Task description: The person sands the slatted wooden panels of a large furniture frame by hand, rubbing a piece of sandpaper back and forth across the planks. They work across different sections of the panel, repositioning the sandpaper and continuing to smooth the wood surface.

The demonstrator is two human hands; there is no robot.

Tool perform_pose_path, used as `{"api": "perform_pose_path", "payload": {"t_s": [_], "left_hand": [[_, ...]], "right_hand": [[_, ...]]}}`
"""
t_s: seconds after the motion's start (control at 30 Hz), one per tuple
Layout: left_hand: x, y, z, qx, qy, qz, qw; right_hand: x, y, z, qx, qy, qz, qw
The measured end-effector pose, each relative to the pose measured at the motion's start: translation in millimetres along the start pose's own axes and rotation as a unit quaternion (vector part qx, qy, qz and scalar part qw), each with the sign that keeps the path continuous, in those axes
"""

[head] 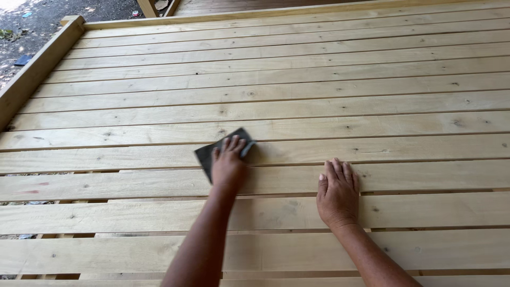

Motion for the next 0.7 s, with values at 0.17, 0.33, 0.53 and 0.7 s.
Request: {"api": "perform_pose_path", "payload": {"t_s": [0.17, 0.33, 0.53, 0.7], "left_hand": [[0, 32, -59, 0.039, 0.154, 0.065, 0.985], [20, -23, 103, -0.031, -0.014, 0.004, 0.999], [39, -21, 134, -0.039, -0.088, 0.007, 0.995], [40, 55, -32, 0.043, 0.076, 0.035, 0.996]], "right_hand": [[3, -8, -16, -0.024, 0.052, -0.042, 0.997], [2, -3, -21, -0.051, 0.062, -0.068, 0.994], [1, -1, -24, -0.076, 0.062, -0.077, 0.992], [5, -6, -24, -0.081, 0.068, -0.061, 0.993]]}}
Point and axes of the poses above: each hand's wrist, its own x-axis towards the middle knuckle, its own y-axis out of the back of the hand, z = x × y, the point moved 4 cm from there along x, towards the middle knuckle, and after that the axes turned 8 degrees about -z, right-handed, at the moved point
